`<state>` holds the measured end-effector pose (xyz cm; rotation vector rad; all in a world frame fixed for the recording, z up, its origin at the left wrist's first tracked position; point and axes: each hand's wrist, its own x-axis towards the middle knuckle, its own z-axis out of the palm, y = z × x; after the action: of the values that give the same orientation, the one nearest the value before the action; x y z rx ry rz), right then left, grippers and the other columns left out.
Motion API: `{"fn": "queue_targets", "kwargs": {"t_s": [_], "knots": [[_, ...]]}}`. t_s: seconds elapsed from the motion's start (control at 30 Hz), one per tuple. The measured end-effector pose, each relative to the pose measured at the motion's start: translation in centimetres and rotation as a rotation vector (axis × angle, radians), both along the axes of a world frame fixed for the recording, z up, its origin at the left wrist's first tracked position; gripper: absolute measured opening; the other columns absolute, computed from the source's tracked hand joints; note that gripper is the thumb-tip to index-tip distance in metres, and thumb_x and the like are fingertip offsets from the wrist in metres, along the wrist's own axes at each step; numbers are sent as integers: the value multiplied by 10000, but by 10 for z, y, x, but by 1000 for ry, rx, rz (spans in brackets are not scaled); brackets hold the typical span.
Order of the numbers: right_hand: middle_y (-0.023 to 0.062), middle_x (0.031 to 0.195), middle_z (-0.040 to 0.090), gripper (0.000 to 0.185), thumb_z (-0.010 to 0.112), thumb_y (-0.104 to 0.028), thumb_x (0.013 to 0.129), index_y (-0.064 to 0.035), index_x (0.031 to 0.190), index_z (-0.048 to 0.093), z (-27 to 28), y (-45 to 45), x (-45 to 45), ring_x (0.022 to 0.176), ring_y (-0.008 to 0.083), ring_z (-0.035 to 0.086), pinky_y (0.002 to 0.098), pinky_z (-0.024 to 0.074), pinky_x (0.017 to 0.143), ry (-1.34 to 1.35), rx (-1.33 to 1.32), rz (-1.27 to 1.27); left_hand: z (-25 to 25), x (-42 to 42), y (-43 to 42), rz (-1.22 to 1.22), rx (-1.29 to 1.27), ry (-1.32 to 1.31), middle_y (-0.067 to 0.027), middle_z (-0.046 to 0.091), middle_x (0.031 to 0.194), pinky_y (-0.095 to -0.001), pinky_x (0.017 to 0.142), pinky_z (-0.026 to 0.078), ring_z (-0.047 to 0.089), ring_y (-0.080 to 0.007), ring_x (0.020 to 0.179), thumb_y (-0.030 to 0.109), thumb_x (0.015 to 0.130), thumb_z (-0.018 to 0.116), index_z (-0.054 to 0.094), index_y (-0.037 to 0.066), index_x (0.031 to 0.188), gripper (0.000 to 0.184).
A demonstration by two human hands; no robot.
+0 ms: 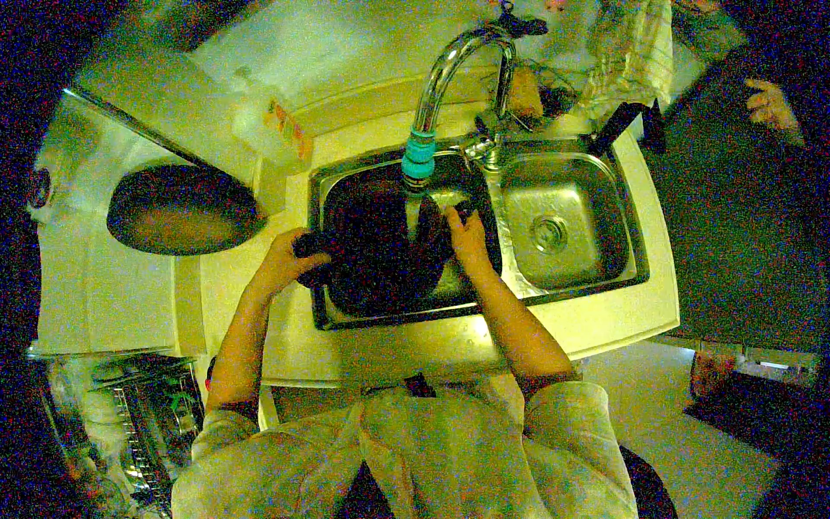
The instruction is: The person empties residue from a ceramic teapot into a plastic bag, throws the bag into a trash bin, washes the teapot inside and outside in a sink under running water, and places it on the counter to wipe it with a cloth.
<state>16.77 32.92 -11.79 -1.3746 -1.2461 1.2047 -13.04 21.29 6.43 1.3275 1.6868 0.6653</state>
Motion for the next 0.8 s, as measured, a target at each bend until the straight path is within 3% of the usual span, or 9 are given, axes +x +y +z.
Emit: {"fn": "queue_targets", "kwargs": {"t_s": [0.13,0.23,0.33,0.4,0.53,0.6,0.67,0.73,0.8], "knots": [[37,941,619,237,562,-240,940,-42,1069,559,15,-8,3,838,132,549,271,444,766,32,66,-36,-8,-2,-5,12,-73,-45,-44,655,793,-276,669,502,604,-130,714,143,704,812,617,26,946,332],[36,951,618,173,547,-208,949,-54,1027,558,34,-16,4,845,124,553,265,447,763,79,180,-39,-18,-4,-6,-104,24,150,-48,666,858,-279,733,504,612,-139,801,113,707,809,608,25,965,339],[43,989,622,133,536,-178,956,-59,1015,540,54,-25,8,880,128,558,264,451,784,172,119,-10,-23,1,-7,-88,83,-22,-53,668,906,-282,780,495,606,-138,860,65,714,795,604,17,974,327],[49,1007,625,134,536,-169,956,-56,1027,531,69,-36,6,911,133,560,268,449,810,244,102,2,-34,-6,-9,-81,90,-41,-62,668,914,-287,784,496,607,-140,856,40,716,786,602,12,979,323],[62,1034,627,134,552,-140,947,-50,1041,525,65,-26,-5,975,147,553,287,427,885,73,254,51,-53,-23,-2,-70,171,-123,-60,664,901,-287,780,493,601,-140,838,40,714,790,601,27,979,326],[62,1042,626,155,563,-147,943,-44,1058,549,63,-15,-2,973,149,553,295,427,888,134,313,14,-63,-20,12,-117,332,-61,-55,660,890,-291,775,492,597,-150,826,50,713,794,597,37,981,332],[61,1055,628,160,558,-160,948,-50,1064,560,69,-12,16,977,153,557,297,430,893,22,295,19,-68,-9,21,-138,417,-3,-53,653,880,-295,771,490,594,-162,818,62,713,797,595,45,981,336],[70,1067,629,182,556,-184,951,-54,1079,552,97,-25,27,986,158,564,306,435,904,130,109,-17,-73,3,21,-140,412,49,-54,644,869,-300,767,488,591,-177,812,75,712,800,594,51,978,337],[80,1071,627,190,553,-188,954,-49,1082,538,90,-34,41,989,163,567,313,436,911,96,102,-54,-87,3,19,-113,324,-244,-52,645,898,-300,779,489,592,-163,844,89,705,810,588,49,962,342]]}}
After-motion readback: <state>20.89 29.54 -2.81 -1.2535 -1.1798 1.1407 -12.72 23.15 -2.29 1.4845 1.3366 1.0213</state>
